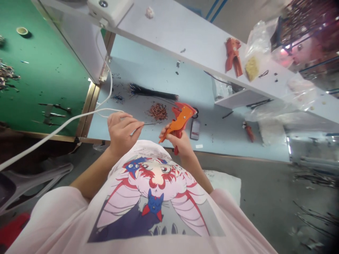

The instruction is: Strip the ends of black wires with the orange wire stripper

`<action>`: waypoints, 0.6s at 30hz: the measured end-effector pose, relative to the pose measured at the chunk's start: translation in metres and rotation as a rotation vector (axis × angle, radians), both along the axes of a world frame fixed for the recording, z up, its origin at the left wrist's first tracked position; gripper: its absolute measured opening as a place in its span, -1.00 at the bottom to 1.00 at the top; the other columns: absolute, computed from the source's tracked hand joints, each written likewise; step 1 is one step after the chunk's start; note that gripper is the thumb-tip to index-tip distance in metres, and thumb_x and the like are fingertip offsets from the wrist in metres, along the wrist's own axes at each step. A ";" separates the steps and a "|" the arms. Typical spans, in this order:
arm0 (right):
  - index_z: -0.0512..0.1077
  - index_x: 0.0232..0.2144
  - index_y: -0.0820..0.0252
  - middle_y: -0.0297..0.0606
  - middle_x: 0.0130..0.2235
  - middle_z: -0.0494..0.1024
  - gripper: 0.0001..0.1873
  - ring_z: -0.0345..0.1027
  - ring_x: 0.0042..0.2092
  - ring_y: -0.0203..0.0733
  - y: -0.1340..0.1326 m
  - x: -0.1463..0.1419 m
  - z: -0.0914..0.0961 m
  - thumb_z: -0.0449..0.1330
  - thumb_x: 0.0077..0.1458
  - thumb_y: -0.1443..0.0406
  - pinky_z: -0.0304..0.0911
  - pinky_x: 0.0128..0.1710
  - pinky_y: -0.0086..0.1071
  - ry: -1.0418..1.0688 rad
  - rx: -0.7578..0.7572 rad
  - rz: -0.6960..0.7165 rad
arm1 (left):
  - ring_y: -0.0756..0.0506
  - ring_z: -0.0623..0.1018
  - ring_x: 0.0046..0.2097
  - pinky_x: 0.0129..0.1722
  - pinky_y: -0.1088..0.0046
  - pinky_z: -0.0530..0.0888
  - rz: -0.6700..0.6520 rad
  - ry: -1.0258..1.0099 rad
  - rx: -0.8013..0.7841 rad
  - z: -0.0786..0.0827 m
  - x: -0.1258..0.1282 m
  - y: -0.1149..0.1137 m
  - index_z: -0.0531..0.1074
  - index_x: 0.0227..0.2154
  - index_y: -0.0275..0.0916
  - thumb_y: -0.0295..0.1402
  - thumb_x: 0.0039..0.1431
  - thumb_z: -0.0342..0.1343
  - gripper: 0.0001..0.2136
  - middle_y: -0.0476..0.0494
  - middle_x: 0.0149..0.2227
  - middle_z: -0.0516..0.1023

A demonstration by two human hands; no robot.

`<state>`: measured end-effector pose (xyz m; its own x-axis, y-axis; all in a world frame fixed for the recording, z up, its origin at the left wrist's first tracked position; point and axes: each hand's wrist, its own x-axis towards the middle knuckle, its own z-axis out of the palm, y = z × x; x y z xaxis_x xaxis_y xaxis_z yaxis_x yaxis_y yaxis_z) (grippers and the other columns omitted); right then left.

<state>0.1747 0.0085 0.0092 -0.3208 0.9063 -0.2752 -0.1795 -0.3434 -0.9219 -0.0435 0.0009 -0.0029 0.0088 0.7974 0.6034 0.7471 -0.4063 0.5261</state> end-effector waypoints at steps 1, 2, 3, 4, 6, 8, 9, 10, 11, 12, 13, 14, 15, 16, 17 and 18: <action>0.31 -0.24 0.16 -0.27 -0.31 0.42 -0.70 0.38 -0.26 -0.18 0.001 -0.002 0.000 0.28 -0.06 0.29 0.36 -0.28 -0.25 -0.047 0.057 -0.025 | -0.15 0.46 -0.19 -0.07 0.16 0.26 -0.005 0.012 0.026 0.001 0.001 0.000 0.52 -0.41 -0.10 -0.40 -0.01 0.21 -0.93 -0.01 -0.42 0.58; 0.32 -0.26 0.16 -0.28 -0.32 0.42 -0.73 0.37 -0.27 -0.19 0.003 -0.004 0.000 0.27 -0.04 0.31 0.35 -0.26 -0.25 -0.089 0.118 -0.042 | -0.16 0.46 -0.19 -0.07 0.16 0.26 -0.014 0.026 0.047 0.001 0.001 -0.001 0.52 -0.41 -0.09 -0.41 -0.02 0.22 -0.91 0.00 -0.42 0.58; 0.33 -0.27 0.17 -0.29 -0.34 0.41 -0.76 0.36 -0.27 -0.19 0.004 -0.006 0.001 0.26 -0.03 0.32 0.35 -0.25 -0.26 -0.127 0.178 -0.054 | -0.16 0.46 -0.19 -0.07 0.16 0.26 -0.026 0.041 0.064 0.002 0.002 -0.001 0.52 -0.41 -0.08 -0.41 -0.03 0.23 -0.90 0.00 -0.43 0.58; 0.33 -0.28 0.17 -0.28 -0.34 0.41 -0.78 0.35 -0.27 -0.20 0.004 -0.008 0.002 0.25 -0.02 0.32 0.34 -0.24 -0.26 -0.162 0.232 -0.064 | -0.16 0.45 -0.19 -0.07 0.15 0.26 -0.038 0.056 0.076 0.002 0.003 -0.002 0.52 -0.41 -0.07 -0.41 -0.03 0.23 -0.89 0.01 -0.43 0.58; 0.33 -0.30 0.17 -0.27 -0.33 0.40 -0.81 0.34 -0.28 -0.21 0.005 -0.013 0.004 0.23 -0.01 0.31 0.34 -0.23 -0.26 -0.234 0.320 -0.078 | -0.15 0.46 -0.18 -0.06 0.14 0.25 -0.061 0.081 0.082 0.003 0.004 -0.003 0.52 -0.41 -0.05 -0.41 -0.03 0.22 -0.89 0.02 -0.44 0.57; 0.33 -0.31 0.17 -0.26 -0.33 0.39 -0.84 0.32 -0.28 -0.21 0.006 -0.016 0.006 0.21 0.01 0.30 0.33 -0.21 -0.26 -0.314 0.389 -0.078 | -0.15 0.46 -0.18 -0.05 0.13 0.23 -0.076 0.086 0.077 0.004 0.006 -0.004 0.51 -0.42 -0.04 -0.41 -0.01 0.21 -0.90 0.03 -0.45 0.57; 0.33 -0.32 0.17 -0.26 -0.33 0.39 -0.86 0.31 -0.28 -0.22 0.007 -0.018 0.006 0.20 0.02 0.31 0.32 -0.21 -0.26 -0.351 0.421 -0.068 | -0.15 0.46 -0.18 -0.05 0.13 0.23 -0.080 0.083 0.073 0.003 0.007 -0.004 0.51 -0.42 -0.04 -0.41 -0.01 0.20 -0.90 0.03 -0.45 0.57; 0.33 -0.33 0.17 -0.26 -0.34 0.39 -0.88 0.30 -0.29 -0.22 0.007 -0.020 0.007 0.19 0.03 0.31 0.31 -0.20 -0.26 -0.378 0.450 -0.057 | -0.15 0.45 -0.17 -0.05 0.13 0.23 -0.087 0.082 0.067 0.003 0.008 -0.004 0.51 -0.42 -0.04 -0.41 0.00 0.20 -0.91 0.03 -0.44 0.56; 0.33 -0.34 0.17 -0.26 -0.35 0.38 -0.90 0.30 -0.30 -0.22 0.007 -0.021 0.007 0.17 0.03 0.31 0.31 -0.21 -0.27 -0.394 0.475 -0.050 | -0.15 0.45 -0.17 -0.05 0.14 0.23 -0.103 0.085 0.058 0.002 0.007 -0.004 0.50 -0.42 -0.05 -0.41 0.00 0.19 -0.91 0.02 -0.44 0.56; 0.33 -0.35 0.17 -0.27 -0.37 0.37 -0.92 0.30 -0.31 -0.23 0.007 -0.021 0.006 0.16 0.04 0.32 0.30 -0.22 -0.27 -0.401 0.495 -0.052 | -0.14 0.46 -0.18 -0.07 0.16 0.25 -0.129 0.092 0.045 0.000 0.006 -0.004 0.50 -0.42 -0.06 -0.41 0.01 0.18 -0.91 0.02 -0.43 0.56; 0.32 -0.37 0.17 -0.28 -0.38 0.37 -0.93 0.29 -0.33 -0.23 0.007 -0.021 0.006 0.15 0.04 0.32 0.30 -0.25 -0.29 -0.404 0.509 -0.067 | -0.12 0.46 -0.21 -0.10 0.20 0.28 -0.159 0.096 0.027 -0.002 0.004 -0.003 0.50 -0.42 -0.07 -0.41 0.02 0.17 -0.92 0.01 -0.43 0.56; 0.32 -0.37 0.17 -0.29 -0.39 0.36 -0.94 0.29 -0.34 -0.24 0.008 -0.020 0.006 0.14 0.03 0.32 0.30 -0.27 -0.30 -0.406 0.519 -0.105 | -0.10 0.46 -0.24 -0.14 0.24 0.30 -0.181 0.093 0.003 -0.004 -0.001 -0.003 0.49 -0.42 -0.09 -0.42 0.03 0.15 -0.92 -0.01 -0.42 0.56; 0.32 -0.37 0.16 -0.29 -0.39 0.36 -0.93 0.29 -0.35 -0.25 0.009 -0.017 0.005 0.14 0.03 0.31 0.30 -0.29 -0.31 -0.407 0.524 -0.163 | -0.08 0.46 -0.27 -0.18 0.29 0.33 -0.187 0.076 -0.027 -0.006 -0.006 -0.002 0.49 -0.42 -0.11 -0.42 0.05 0.14 -0.93 -0.03 -0.41 0.55; 0.31 -0.36 0.15 -0.30 -0.40 0.35 -0.92 0.28 -0.36 -0.25 0.011 -0.013 0.005 0.14 0.03 0.30 0.30 -0.31 -0.31 -0.407 0.521 -0.233 | -0.06 0.46 -0.30 -0.23 0.33 0.35 -0.174 0.039 -0.065 -0.008 -0.012 -0.002 0.48 -0.42 -0.14 -0.43 0.06 0.12 -0.93 -0.05 -0.40 0.55; 0.30 -0.35 0.14 -0.32 -0.40 0.34 -0.91 0.28 -0.37 -0.26 0.014 -0.007 0.004 0.14 0.03 0.29 0.31 -0.32 -0.31 -0.407 0.511 -0.302 | -0.05 0.46 -0.32 -0.27 0.37 0.36 -0.147 -0.013 -0.112 -0.010 -0.019 -0.002 0.48 -0.41 -0.16 -0.42 0.07 0.11 -0.93 -0.06 -0.40 0.54; 0.29 -0.34 0.13 -0.33 -0.41 0.34 -0.90 0.29 -0.38 -0.26 0.018 -0.001 0.004 0.14 0.03 0.28 0.31 -0.32 -0.31 -0.407 0.497 -0.357 | -0.03 0.46 -0.34 -0.30 0.40 0.37 -0.115 -0.074 -0.169 -0.011 -0.025 -0.002 0.48 -0.41 -0.17 -0.41 0.07 0.10 -0.94 -0.07 -0.39 0.53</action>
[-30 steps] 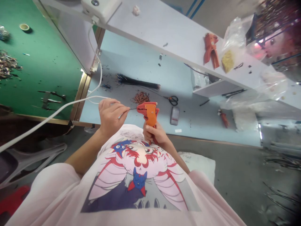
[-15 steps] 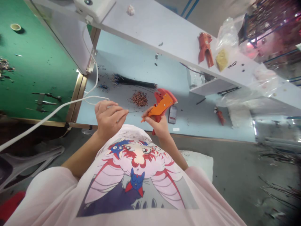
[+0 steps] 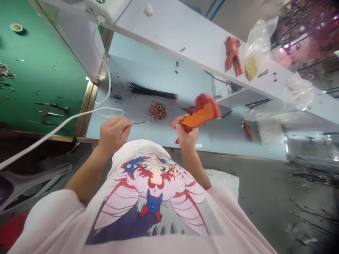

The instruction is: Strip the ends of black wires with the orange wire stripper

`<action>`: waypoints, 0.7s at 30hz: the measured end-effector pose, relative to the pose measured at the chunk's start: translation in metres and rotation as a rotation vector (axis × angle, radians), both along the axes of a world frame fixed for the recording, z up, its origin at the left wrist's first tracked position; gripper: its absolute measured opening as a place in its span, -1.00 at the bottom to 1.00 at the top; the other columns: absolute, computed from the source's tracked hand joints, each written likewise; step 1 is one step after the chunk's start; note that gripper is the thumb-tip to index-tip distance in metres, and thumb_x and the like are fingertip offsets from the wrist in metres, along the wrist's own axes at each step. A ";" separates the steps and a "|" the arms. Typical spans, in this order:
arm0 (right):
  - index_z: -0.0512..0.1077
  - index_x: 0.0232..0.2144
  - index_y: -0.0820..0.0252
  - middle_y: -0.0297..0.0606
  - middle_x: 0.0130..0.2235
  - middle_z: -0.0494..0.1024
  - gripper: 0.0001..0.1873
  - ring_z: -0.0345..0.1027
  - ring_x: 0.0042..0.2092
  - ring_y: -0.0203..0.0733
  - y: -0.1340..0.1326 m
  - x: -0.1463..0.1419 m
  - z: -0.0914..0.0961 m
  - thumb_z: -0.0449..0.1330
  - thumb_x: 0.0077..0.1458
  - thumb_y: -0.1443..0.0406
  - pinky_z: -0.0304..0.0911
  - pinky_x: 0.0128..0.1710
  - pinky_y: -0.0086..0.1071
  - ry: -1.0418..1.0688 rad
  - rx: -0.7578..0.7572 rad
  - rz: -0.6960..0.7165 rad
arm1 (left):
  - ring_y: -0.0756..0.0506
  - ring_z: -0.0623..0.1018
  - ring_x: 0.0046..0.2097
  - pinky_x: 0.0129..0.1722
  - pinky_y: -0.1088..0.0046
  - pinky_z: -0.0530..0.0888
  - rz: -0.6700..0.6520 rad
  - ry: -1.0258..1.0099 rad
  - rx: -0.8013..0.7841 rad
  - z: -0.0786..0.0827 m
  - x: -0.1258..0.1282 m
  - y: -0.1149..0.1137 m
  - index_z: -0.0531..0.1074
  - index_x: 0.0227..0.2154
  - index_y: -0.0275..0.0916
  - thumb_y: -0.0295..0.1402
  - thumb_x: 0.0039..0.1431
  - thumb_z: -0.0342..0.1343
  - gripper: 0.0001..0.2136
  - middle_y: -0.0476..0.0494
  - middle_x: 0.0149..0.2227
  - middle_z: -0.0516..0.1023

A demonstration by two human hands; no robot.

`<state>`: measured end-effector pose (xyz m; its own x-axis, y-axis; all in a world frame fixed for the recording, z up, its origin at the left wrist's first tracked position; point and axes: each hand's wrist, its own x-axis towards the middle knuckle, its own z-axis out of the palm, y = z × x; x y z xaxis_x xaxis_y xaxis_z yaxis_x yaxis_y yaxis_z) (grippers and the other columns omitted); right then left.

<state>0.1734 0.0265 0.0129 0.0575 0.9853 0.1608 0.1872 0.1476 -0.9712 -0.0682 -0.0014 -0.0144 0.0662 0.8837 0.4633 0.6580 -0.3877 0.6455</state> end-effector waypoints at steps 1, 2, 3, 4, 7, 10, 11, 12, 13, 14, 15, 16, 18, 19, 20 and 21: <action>0.28 -0.34 0.12 -0.34 -0.41 0.33 -0.88 0.29 -0.39 -0.26 0.005 0.006 -0.001 0.14 0.02 0.27 0.32 -0.33 -0.30 0.006 -0.008 -0.034 | -0.02 0.45 -0.36 -0.32 0.43 0.38 0.028 -0.058 -0.067 -0.001 -0.005 0.000 0.48 -0.41 -0.18 -0.39 0.07 0.11 -0.94 -0.06 -0.40 0.52; 0.28 -0.34 0.12 -0.36 -0.42 0.33 -0.87 0.29 -0.39 -0.27 0.011 0.012 -0.003 0.15 0.01 0.27 0.31 -0.33 -0.30 -0.003 -0.018 -0.049 | 0.00 0.45 -0.39 -0.35 0.45 0.38 0.043 -0.117 -0.139 -0.001 -0.008 -0.001 0.48 -0.41 -0.18 -0.38 0.07 0.11 -0.94 -0.05 -0.41 0.52; 0.28 -0.35 0.13 -0.36 -0.42 0.33 -0.85 0.29 -0.40 -0.27 0.016 0.017 -0.006 0.17 -0.01 0.27 0.31 -0.33 -0.30 -0.035 -0.029 -0.047 | 0.01 0.44 -0.41 -0.39 0.48 0.38 0.049 -0.179 -0.211 0.000 -0.009 -0.002 0.49 -0.42 -0.19 -0.36 0.06 0.12 -0.93 -0.03 -0.43 0.51; 0.29 -0.35 0.14 -0.36 -0.41 0.35 -0.83 0.28 -0.40 -0.27 0.022 0.020 -0.010 0.20 -0.04 0.27 0.30 -0.32 -0.30 -0.089 -0.043 -0.041 | 0.02 0.43 -0.44 -0.42 0.50 0.38 0.052 -0.244 -0.282 0.000 -0.008 -0.002 0.49 -0.42 -0.19 -0.34 0.05 0.13 -0.93 -0.02 -0.45 0.50; 0.32 -0.35 0.17 -0.35 -0.40 0.39 -0.75 0.29 -0.37 -0.25 0.035 0.021 -0.024 0.25 -0.14 0.27 0.26 -0.24 -0.27 -0.303 -0.119 -0.037 | 0.06 0.39 -0.52 -0.53 0.55 0.34 0.076 -0.464 -0.435 0.004 0.005 -0.001 0.50 -0.43 -0.21 -0.32 0.01 0.16 -0.91 0.00 -0.52 0.48; 0.34 -0.31 0.20 -0.34 -0.39 0.39 -0.69 0.30 -0.36 -0.25 0.032 0.012 -0.030 0.27 -0.16 0.26 0.25 -0.21 -0.26 -0.343 -0.247 -0.010 | 0.09 0.33 -0.59 -0.61 0.58 0.28 0.099 -0.658 -0.474 0.007 0.021 0.001 0.50 -0.45 -0.25 -0.35 -0.02 0.17 -0.91 0.03 -0.61 0.41; 0.34 -0.31 0.20 -0.35 -0.40 0.39 -0.70 0.29 -0.39 -0.25 0.027 0.009 -0.029 0.26 -0.15 0.25 0.26 -0.24 -0.27 -0.279 -0.308 0.057 | 0.10 0.32 -0.59 -0.62 0.59 0.27 0.102 -0.703 -0.467 0.008 0.025 0.003 0.49 -0.45 -0.26 -0.36 -0.01 0.17 -0.91 0.03 -0.62 0.40; 0.34 -0.30 0.21 -0.34 -0.41 0.39 -0.70 0.30 -0.41 -0.26 0.021 0.006 -0.026 0.26 -0.14 0.25 0.28 -0.28 -0.27 -0.175 -0.380 0.155 | 0.10 0.32 -0.59 -0.61 0.59 0.26 0.103 -0.734 -0.453 0.009 0.028 0.004 0.49 -0.44 -0.26 -0.36 -0.01 0.16 -0.91 0.03 -0.61 0.40; 0.33 -0.30 0.21 -0.33 -0.41 0.40 -0.70 0.31 -0.42 -0.25 0.014 0.004 -0.022 0.25 -0.12 0.24 0.30 -0.32 -0.28 -0.043 -0.461 0.270 | 0.10 0.33 -0.58 -0.60 0.59 0.27 0.103 -0.750 -0.435 0.009 0.030 0.004 0.50 -0.43 -0.26 -0.37 0.00 0.16 -0.91 0.02 -0.59 0.41; 0.33 -0.29 0.22 -0.32 -0.41 0.41 -0.70 0.33 -0.41 -0.23 0.007 0.002 -0.017 0.25 -0.11 0.23 0.32 -0.35 -0.27 0.097 -0.544 0.383 | 0.09 0.35 -0.55 -0.57 0.59 0.29 0.101 -0.750 -0.409 0.009 0.031 0.005 0.50 -0.42 -0.26 -0.37 0.00 0.16 -0.91 0.01 -0.56 0.43; 0.32 -0.28 0.23 -0.30 -0.40 0.42 -0.69 0.35 -0.39 -0.21 0.001 0.001 -0.012 0.25 -0.10 0.22 0.34 -0.37 -0.27 0.226 -0.619 0.481 | 0.08 0.38 -0.52 -0.54 0.58 0.32 0.096 -0.736 -0.380 0.010 0.032 0.006 0.50 -0.42 -0.26 -0.37 0.01 0.16 -0.91 -0.01 -0.53 0.45; 0.33 -0.26 0.24 -0.28 -0.38 0.43 -0.67 0.37 -0.36 -0.18 -0.006 0.000 -0.007 0.26 -0.09 0.22 0.35 -0.36 -0.26 0.332 -0.683 0.553 | 0.07 0.40 -0.48 -0.50 0.56 0.34 0.088 -0.712 -0.350 0.010 0.033 0.007 0.50 -0.42 -0.26 -0.37 0.02 0.16 -0.92 -0.03 -0.49 0.47; 0.34 -0.25 0.25 -0.26 -0.36 0.43 -0.66 0.40 -0.33 -0.16 -0.015 0.000 0.002 0.27 -0.10 0.23 0.37 -0.33 -0.23 0.460 -0.770 0.641 | 0.04 0.43 -0.40 -0.42 0.53 0.37 0.064 -0.647 -0.287 0.011 0.034 0.008 0.50 -0.41 -0.24 -0.38 0.04 0.15 -0.93 -0.05 -0.44 0.49; 0.34 -0.25 0.25 -0.26 -0.35 0.43 -0.65 0.40 -0.33 -0.16 -0.018 0.000 0.005 0.28 -0.11 0.24 0.37 -0.31 -0.22 0.497 -0.797 0.675 | 0.03 0.43 -0.38 -0.40 0.52 0.37 0.051 -0.613 -0.255 0.012 0.035 0.008 0.50 -0.41 -0.24 -0.38 0.05 0.14 -0.93 -0.05 -0.43 0.49; 0.35 -0.25 0.25 -0.27 -0.36 0.43 -0.65 0.41 -0.33 -0.16 -0.020 0.000 0.007 0.29 -0.11 0.24 0.37 -0.30 -0.21 0.529 -0.813 0.701 | 0.03 0.43 -0.37 -0.39 0.51 0.37 0.040 -0.581 -0.223 0.013 0.035 0.008 0.50 -0.41 -0.24 -0.39 0.06 0.14 -0.93 -0.05 -0.43 0.48; 0.35 -0.25 0.25 -0.27 -0.36 0.43 -0.66 0.41 -0.34 -0.16 -0.022 0.000 0.009 0.29 -0.11 0.24 0.37 -0.30 -0.20 0.557 -0.821 0.720 | 0.03 0.42 -0.37 -0.39 0.51 0.37 0.031 -0.550 -0.192 0.014 0.036 0.009 0.50 -0.40 -0.23 -0.39 0.06 0.14 -0.93 -0.04 -0.43 0.48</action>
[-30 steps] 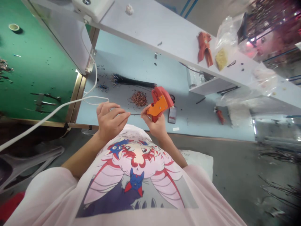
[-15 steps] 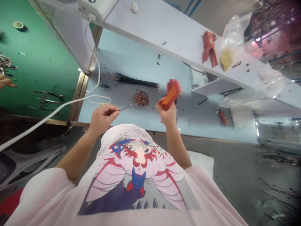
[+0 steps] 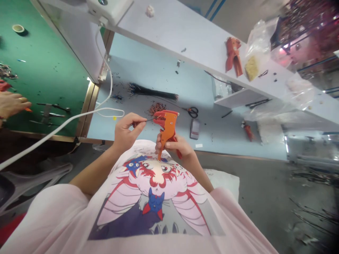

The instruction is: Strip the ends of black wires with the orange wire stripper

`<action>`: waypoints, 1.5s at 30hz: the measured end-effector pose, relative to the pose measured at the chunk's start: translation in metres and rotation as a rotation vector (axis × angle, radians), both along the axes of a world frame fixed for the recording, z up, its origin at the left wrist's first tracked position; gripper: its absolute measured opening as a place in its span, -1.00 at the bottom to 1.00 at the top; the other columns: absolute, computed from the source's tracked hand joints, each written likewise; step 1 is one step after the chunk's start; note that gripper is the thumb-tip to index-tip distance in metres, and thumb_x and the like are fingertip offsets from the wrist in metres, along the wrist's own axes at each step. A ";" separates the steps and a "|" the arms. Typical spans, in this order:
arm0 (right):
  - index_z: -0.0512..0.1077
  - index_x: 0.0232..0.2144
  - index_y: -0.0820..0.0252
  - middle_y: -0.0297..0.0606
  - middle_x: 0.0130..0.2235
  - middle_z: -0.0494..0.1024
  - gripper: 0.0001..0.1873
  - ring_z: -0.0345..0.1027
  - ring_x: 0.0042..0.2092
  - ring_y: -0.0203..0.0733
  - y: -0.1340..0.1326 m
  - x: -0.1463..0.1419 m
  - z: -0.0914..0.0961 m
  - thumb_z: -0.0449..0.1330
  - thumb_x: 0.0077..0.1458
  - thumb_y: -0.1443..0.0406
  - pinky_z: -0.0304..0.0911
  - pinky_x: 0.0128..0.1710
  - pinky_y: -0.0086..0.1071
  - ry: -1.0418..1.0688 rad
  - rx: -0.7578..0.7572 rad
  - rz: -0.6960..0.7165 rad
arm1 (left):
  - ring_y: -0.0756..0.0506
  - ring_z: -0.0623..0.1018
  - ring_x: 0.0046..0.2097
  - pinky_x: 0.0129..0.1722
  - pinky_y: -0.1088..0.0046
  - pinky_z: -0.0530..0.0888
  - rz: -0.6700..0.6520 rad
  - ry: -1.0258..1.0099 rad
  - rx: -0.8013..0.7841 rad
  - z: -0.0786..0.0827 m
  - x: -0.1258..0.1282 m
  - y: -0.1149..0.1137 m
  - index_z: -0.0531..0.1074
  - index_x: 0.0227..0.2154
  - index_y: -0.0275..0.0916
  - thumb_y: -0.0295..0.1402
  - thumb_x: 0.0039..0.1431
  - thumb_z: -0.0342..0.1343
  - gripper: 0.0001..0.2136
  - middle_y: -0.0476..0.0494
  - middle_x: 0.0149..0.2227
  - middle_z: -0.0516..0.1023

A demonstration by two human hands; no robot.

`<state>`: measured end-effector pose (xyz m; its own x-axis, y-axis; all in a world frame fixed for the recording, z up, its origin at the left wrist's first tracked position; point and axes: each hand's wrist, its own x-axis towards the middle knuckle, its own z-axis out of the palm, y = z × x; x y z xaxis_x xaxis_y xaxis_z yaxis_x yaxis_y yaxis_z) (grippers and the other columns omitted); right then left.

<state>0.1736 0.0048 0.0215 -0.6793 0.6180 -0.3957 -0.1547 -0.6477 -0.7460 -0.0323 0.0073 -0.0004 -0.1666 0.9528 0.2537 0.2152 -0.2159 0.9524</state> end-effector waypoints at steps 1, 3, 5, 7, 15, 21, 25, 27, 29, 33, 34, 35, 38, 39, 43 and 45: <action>0.35 -0.25 0.25 -0.28 -0.37 0.43 -0.66 0.41 -0.34 -0.15 -0.001 0.000 0.001 0.28 -0.11 0.24 0.37 -0.29 -0.19 0.022 -0.009 0.005 | 0.03 0.42 -0.38 -0.39 0.50 0.37 -0.001 0.029 0.029 0.001 0.000 0.000 0.50 -0.40 -0.23 -0.39 0.07 0.13 -0.93 -0.04 -0.43 0.48; 0.35 -0.25 0.26 -0.28 -0.38 0.43 -0.66 0.41 -0.34 -0.15 -0.001 0.000 0.000 0.28 -0.10 0.24 0.37 -0.29 -0.17 0.047 -0.018 0.010 | 0.03 0.41 -0.38 -0.38 0.49 0.37 -0.002 0.085 0.080 0.002 0.000 0.001 0.50 -0.39 -0.23 -0.40 0.07 0.13 -0.93 -0.05 -0.43 0.48; 0.35 -0.24 0.27 -0.27 -0.38 0.43 -0.65 0.41 -0.35 -0.15 -0.001 0.000 -0.001 0.28 -0.10 0.24 0.37 -0.29 -0.17 0.059 -0.024 0.021 | 0.03 0.41 -0.38 -0.39 0.49 0.36 -0.011 0.135 0.120 0.003 -0.001 0.001 0.49 -0.39 -0.23 -0.40 0.08 0.13 -0.93 -0.06 -0.42 0.49; 0.35 -0.25 0.27 -0.28 -0.39 0.42 -0.65 0.41 -0.37 -0.17 -0.001 -0.001 -0.001 0.29 -0.10 0.24 0.37 -0.29 -0.18 0.067 -0.030 0.033 | 0.03 0.41 -0.39 -0.41 0.50 0.35 -0.018 0.173 0.148 0.003 -0.002 0.001 0.49 -0.38 -0.23 -0.42 0.08 0.12 -0.93 -0.07 -0.42 0.49; 0.34 -0.26 0.27 -0.27 -0.42 0.43 -0.66 0.41 -0.39 -0.16 -0.003 -0.006 0.001 0.29 -0.10 0.24 0.36 -0.33 -0.20 0.047 -0.008 0.065 | 0.02 0.42 -0.38 -0.40 0.49 0.35 0.004 0.256 0.172 0.003 -0.009 0.001 0.49 -0.37 -0.22 -0.43 0.10 0.10 -0.93 -0.08 -0.41 0.50; 0.33 -0.33 0.25 -0.33 -0.49 0.41 -0.72 0.37 -0.47 -0.23 -0.002 -0.009 0.005 0.26 -0.05 0.20 0.34 -0.43 -0.29 -0.030 0.023 0.054 | -0.03 0.47 -0.31 -0.29 0.43 0.41 0.020 0.368 0.226 0.003 -0.014 0.001 0.50 -0.38 -0.20 -0.39 0.10 0.10 -0.91 -0.10 -0.39 0.51; 0.34 -0.36 0.26 -0.34 -0.53 0.40 -0.76 0.34 -0.51 -0.26 -0.002 -0.009 0.006 0.24 -0.02 0.21 0.31 -0.49 -0.34 -0.040 0.047 0.053 | -0.04 0.48 -0.30 -0.26 0.42 0.41 0.029 0.419 0.278 0.001 -0.016 0.002 0.50 -0.36 -0.18 -0.40 0.07 0.12 -0.91 -0.08 -0.38 0.51; 0.34 -0.36 0.26 -0.33 -0.52 0.41 -0.75 0.34 -0.51 -0.25 -0.002 -0.008 0.006 0.24 -0.02 0.20 0.31 -0.49 -0.34 -0.036 0.055 0.048 | -0.04 0.48 -0.30 -0.26 0.42 0.40 0.020 0.434 0.307 0.001 -0.017 0.002 0.50 -0.35 -0.18 -0.42 0.06 0.13 -0.91 -0.08 -0.38 0.52; 0.34 -0.35 0.26 -0.31 -0.51 0.42 -0.72 0.35 -0.49 -0.24 -0.003 -0.008 0.008 0.25 -0.04 0.19 0.32 -0.48 -0.32 -0.041 0.054 0.047 | -0.04 0.48 -0.30 -0.27 0.42 0.40 0.015 0.450 0.324 0.001 -0.018 0.003 0.50 -0.35 -0.18 -0.43 0.05 0.13 -0.90 -0.08 -0.38 0.52; 0.32 -0.34 0.25 -0.31 -0.50 0.42 -0.69 0.35 -0.48 -0.23 -0.003 -0.008 0.009 0.26 -0.06 0.16 0.33 -0.48 -0.33 -0.076 0.055 0.054 | -0.05 0.48 -0.30 -0.27 0.41 0.40 0.013 0.495 0.302 0.000 -0.018 0.003 0.51 -0.35 -0.17 -0.41 0.06 0.13 -0.90 -0.08 -0.37 0.53; 0.32 -0.34 0.25 -0.31 -0.50 0.42 -0.69 0.35 -0.48 -0.24 -0.003 -0.008 0.009 0.26 -0.06 0.16 0.33 -0.48 -0.33 -0.085 0.060 0.054 | -0.05 0.48 -0.30 -0.27 0.40 0.39 0.012 0.507 0.292 0.000 -0.018 0.003 0.51 -0.36 -0.16 -0.41 0.06 0.12 -0.90 -0.08 -0.37 0.53; 0.32 -0.35 0.25 -0.32 -0.51 0.41 -0.70 0.35 -0.49 -0.25 -0.003 -0.008 0.009 0.25 -0.05 0.16 0.32 -0.49 -0.35 -0.093 0.067 0.054 | -0.05 0.48 -0.30 -0.27 0.40 0.39 0.012 0.517 0.284 0.000 -0.018 0.003 0.51 -0.36 -0.16 -0.40 0.06 0.12 -0.90 -0.08 -0.36 0.53; 0.32 -0.38 0.25 -0.36 -0.54 0.38 -0.75 0.31 -0.53 -0.29 -0.003 -0.008 0.007 0.24 -0.02 0.18 0.29 -0.53 -0.39 -0.097 0.087 0.053 | -0.05 0.48 -0.30 -0.26 0.39 0.39 0.009 0.529 0.270 -0.001 -0.019 0.003 0.51 -0.36 -0.15 -0.38 0.07 0.11 -0.90 -0.08 -0.36 0.53; 0.31 -0.39 0.24 -0.37 -0.56 0.37 -0.76 0.30 -0.54 -0.30 -0.003 -0.008 0.006 0.23 0.00 0.19 0.28 -0.54 -0.40 -0.096 0.095 0.054 | -0.06 0.47 -0.30 -0.26 0.38 0.38 0.008 0.529 0.266 -0.001 -0.019 0.002 0.51 -0.36 -0.15 -0.38 0.07 0.11 -0.90 -0.08 -0.36 0.53; 0.28 -0.46 0.24 -0.39 -0.60 0.34 -0.76 0.29 -0.56 -0.32 -0.003 -0.010 0.002 0.20 0.04 0.18 0.26 -0.57 -0.43 -0.090 0.133 0.075 | -0.06 0.47 -0.30 -0.26 0.38 0.37 0.012 0.527 0.256 0.000 -0.018 0.002 0.52 -0.37 -0.14 -0.35 0.07 0.12 -0.91 -0.08 -0.37 0.52; 0.26 -0.49 0.23 -0.41 -0.61 0.33 -0.74 0.27 -0.58 -0.33 -0.004 -0.011 -0.001 0.19 0.06 0.17 0.26 -0.58 -0.43 -0.081 0.136 0.080 | -0.06 0.46 -0.31 -0.27 0.38 0.36 0.027 0.529 0.264 0.001 -0.018 0.002 0.52 -0.37 -0.14 -0.34 0.06 0.14 -0.91 -0.07 -0.39 0.51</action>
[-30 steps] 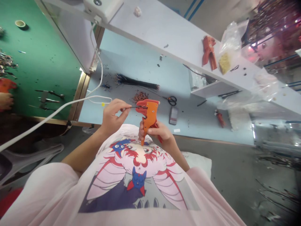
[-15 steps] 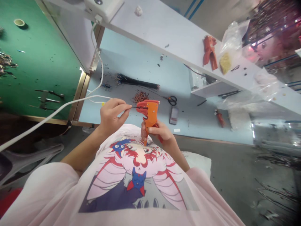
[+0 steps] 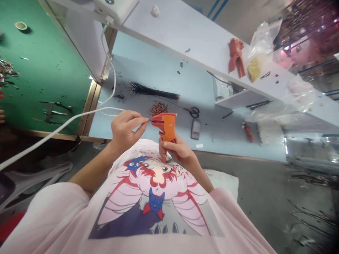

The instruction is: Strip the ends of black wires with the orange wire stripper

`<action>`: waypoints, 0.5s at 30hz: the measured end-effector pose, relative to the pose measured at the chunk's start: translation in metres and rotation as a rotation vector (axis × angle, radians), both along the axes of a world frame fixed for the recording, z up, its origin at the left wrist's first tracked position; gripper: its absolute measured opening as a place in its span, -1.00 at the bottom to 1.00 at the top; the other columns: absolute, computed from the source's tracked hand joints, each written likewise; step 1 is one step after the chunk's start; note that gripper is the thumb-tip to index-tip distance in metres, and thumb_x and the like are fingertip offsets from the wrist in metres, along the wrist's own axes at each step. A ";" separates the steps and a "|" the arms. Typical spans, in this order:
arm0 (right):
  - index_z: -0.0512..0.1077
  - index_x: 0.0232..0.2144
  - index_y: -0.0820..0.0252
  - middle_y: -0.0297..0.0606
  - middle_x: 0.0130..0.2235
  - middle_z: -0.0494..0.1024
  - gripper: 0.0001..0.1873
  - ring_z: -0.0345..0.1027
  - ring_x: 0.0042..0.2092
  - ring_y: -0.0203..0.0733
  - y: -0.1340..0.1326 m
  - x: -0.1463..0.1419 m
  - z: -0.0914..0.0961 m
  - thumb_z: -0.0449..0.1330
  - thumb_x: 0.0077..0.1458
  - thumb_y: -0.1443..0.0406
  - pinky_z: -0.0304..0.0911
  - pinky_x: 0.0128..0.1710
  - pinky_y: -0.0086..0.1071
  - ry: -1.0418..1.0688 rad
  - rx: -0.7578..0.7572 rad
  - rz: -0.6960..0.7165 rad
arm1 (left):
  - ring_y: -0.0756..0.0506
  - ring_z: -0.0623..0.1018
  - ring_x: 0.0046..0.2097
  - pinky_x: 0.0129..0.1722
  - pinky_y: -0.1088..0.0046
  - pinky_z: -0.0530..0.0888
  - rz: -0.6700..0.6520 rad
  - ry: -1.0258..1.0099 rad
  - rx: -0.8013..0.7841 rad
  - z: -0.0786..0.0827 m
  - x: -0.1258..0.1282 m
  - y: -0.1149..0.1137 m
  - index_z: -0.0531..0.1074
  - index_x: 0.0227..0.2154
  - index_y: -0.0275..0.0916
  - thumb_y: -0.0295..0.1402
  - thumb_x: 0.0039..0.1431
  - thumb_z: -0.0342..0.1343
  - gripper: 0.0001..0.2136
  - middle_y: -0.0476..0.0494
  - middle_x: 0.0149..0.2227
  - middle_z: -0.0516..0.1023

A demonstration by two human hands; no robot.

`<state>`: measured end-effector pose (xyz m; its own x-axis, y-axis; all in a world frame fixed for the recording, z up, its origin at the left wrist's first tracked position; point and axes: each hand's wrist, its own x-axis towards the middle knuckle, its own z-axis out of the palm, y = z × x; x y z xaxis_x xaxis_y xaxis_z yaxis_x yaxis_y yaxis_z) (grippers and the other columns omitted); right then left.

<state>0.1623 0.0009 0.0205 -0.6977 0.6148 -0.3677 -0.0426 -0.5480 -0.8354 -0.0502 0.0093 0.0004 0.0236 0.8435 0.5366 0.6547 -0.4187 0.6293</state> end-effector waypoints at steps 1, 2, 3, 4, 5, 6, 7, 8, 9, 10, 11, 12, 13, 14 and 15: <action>0.25 -0.49 0.22 -0.42 -0.62 0.33 -0.74 0.26 -0.60 -0.34 0.000 -0.001 -0.001 0.18 0.07 0.17 0.25 -0.59 -0.43 0.006 -0.005 -0.003 | -0.06 0.45 -0.32 -0.27 0.38 0.35 0.007 0.001 0.009 0.000 0.000 0.000 0.52 -0.38 -0.14 -0.34 0.06 0.14 -0.91 -0.07 -0.40 0.51; 0.25 -0.48 0.22 -0.43 -0.63 0.32 -0.74 0.25 -0.61 -0.35 -0.001 -0.001 -0.003 0.18 0.08 0.18 0.24 -0.60 -0.44 0.012 -0.012 -0.010 | -0.06 0.45 -0.33 -0.28 0.38 0.35 0.014 0.004 0.016 0.001 0.001 0.000 0.53 -0.38 -0.14 -0.34 0.06 0.14 -0.91 -0.07 -0.41 0.50; 0.24 -0.48 0.22 -0.45 -0.63 0.31 -0.75 0.23 -0.63 -0.37 -0.002 -0.002 -0.004 0.17 0.08 0.19 0.22 -0.61 -0.45 0.017 -0.020 -0.019 | -0.06 0.45 -0.34 -0.28 0.38 0.34 0.020 0.008 0.020 0.002 0.001 0.000 0.53 -0.39 -0.14 -0.34 0.06 0.15 -0.92 -0.07 -0.42 0.50; 0.24 -0.47 0.21 -0.47 -0.64 0.29 -0.76 0.21 -0.64 -0.38 -0.002 -0.002 -0.005 0.18 0.08 0.19 0.21 -0.62 -0.45 0.021 -0.028 -0.027 | -0.06 0.44 -0.34 -0.29 0.38 0.34 0.025 0.012 0.017 0.002 0.001 0.000 0.53 -0.39 -0.14 -0.33 0.06 0.15 -0.92 -0.07 -0.43 0.50; 0.24 -0.47 0.21 -0.48 -0.64 0.28 -0.76 0.19 -0.64 -0.39 -0.003 -0.002 -0.005 0.18 0.08 0.20 0.19 -0.62 -0.46 0.023 -0.034 -0.031 | -0.05 0.44 -0.35 -0.30 0.38 0.34 0.029 0.016 0.012 0.003 0.002 -0.001 0.53 -0.40 -0.14 -0.33 0.06 0.15 -0.92 -0.07 -0.44 0.50; 0.24 -0.48 0.21 -0.48 -0.64 0.27 -0.76 0.18 -0.65 -0.40 -0.004 -0.002 -0.005 0.18 0.08 0.20 0.18 -0.63 -0.47 0.025 -0.039 -0.032 | -0.05 0.43 -0.36 -0.30 0.38 0.33 0.031 0.019 0.005 0.003 0.002 -0.001 0.53 -0.41 -0.14 -0.33 0.06 0.14 -0.92 -0.06 -0.44 0.50; 0.24 -0.50 0.21 -0.49 -0.65 0.26 -0.75 0.17 -0.65 -0.41 -0.004 -0.001 -0.005 0.18 0.08 0.20 0.17 -0.64 -0.48 0.029 -0.043 -0.030 | -0.05 0.43 -0.37 -0.31 0.38 0.33 0.032 0.019 0.001 0.004 0.003 -0.001 0.53 -0.42 -0.14 -0.33 0.06 0.14 -0.92 -0.06 -0.45 0.50; 0.23 -0.52 0.21 -0.48 -0.65 0.26 -0.74 0.16 -0.65 -0.41 -0.005 -0.001 -0.004 0.18 0.08 0.20 0.16 -0.65 -0.48 0.032 -0.047 -0.028 | -0.04 0.43 -0.38 -0.32 0.39 0.33 0.031 0.015 0.003 0.004 0.003 -0.001 0.53 -0.42 -0.15 -0.33 0.06 0.14 -0.92 -0.06 -0.45 0.50; 0.23 -0.54 0.22 -0.48 -0.65 0.25 -0.72 0.15 -0.66 -0.42 -0.005 -0.001 -0.004 0.19 0.08 0.21 0.15 -0.65 -0.49 0.034 -0.053 -0.029 | -0.04 0.43 -0.38 -0.32 0.39 0.33 0.027 0.010 0.010 0.004 0.003 -0.001 0.53 -0.43 -0.15 -0.34 0.06 0.14 -0.92 -0.06 -0.45 0.50; 0.21 -0.55 0.21 -0.49 -0.66 0.23 -0.71 0.13 -0.67 -0.43 -0.005 0.000 -0.003 0.19 0.07 0.20 0.12 -0.67 -0.50 0.034 -0.069 -0.034 | -0.04 0.43 -0.39 -0.32 0.40 0.33 0.022 0.005 0.019 0.004 0.004 -0.001 0.52 -0.43 -0.16 -0.34 0.06 0.14 -0.93 -0.06 -0.46 0.50; 0.20 -0.57 0.21 -0.51 -0.67 0.20 -0.69 0.09 -0.68 -0.45 -0.005 -0.001 -0.003 0.19 0.07 0.19 0.08 -0.69 -0.52 0.033 -0.092 -0.045 | -0.03 0.43 -0.39 -0.33 0.40 0.33 0.018 0.003 0.027 0.004 0.004 -0.001 0.52 -0.43 -0.16 -0.35 0.06 0.15 -0.93 -0.06 -0.46 0.50; 0.18 -0.57 0.20 -0.53 -0.68 0.17 -0.68 0.04 -0.70 -0.47 -0.005 -0.001 -0.003 0.19 0.07 0.19 0.04 -0.72 -0.54 0.030 -0.117 -0.062 | -0.03 0.43 -0.39 -0.33 0.41 0.33 0.017 0.002 0.032 0.003 0.004 -0.001 0.52 -0.43 -0.16 -0.35 0.06 0.15 -0.93 -0.06 -0.46 0.50; 0.16 -0.57 0.19 -0.55 -0.69 0.13 -0.67 -0.02 -0.71 -0.49 -0.005 -0.001 -0.003 0.19 0.07 0.18 -0.01 -0.73 -0.55 0.028 -0.139 -0.080 | -0.03 0.43 -0.39 -0.33 0.41 0.32 0.016 0.004 0.032 0.002 0.005 -0.001 0.52 -0.43 -0.17 -0.35 0.06 0.15 -0.93 -0.05 -0.46 0.50; 0.16 -0.56 0.19 -0.56 -0.69 0.12 -0.66 -0.05 -0.71 -0.50 -0.005 -0.002 -0.004 0.20 0.06 0.17 -0.02 -0.74 -0.56 0.028 -0.151 -0.091 | -0.03 0.43 -0.38 -0.32 0.41 0.33 0.019 0.006 0.026 0.001 0.005 -0.001 0.53 -0.42 -0.17 -0.35 0.06 0.15 -0.93 -0.05 -0.46 0.50; 0.17 -0.54 0.19 -0.56 -0.68 0.14 -0.67 -0.03 -0.71 -0.49 -0.005 -0.002 -0.004 0.20 0.05 0.15 0.01 -0.73 -0.56 0.032 -0.150 -0.091 | -0.03 0.44 -0.38 -0.31 0.42 0.33 0.022 0.006 0.017 0.000 0.005 -0.001 0.53 -0.42 -0.17 -0.35 0.06 0.15 -0.93 -0.06 -0.45 0.51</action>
<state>0.1601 -0.0038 0.0163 -0.6544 0.6160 -0.4385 -0.1230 -0.6589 -0.7421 -0.0455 0.0085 0.0004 0.0090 0.8347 0.5506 0.6677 -0.4149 0.6181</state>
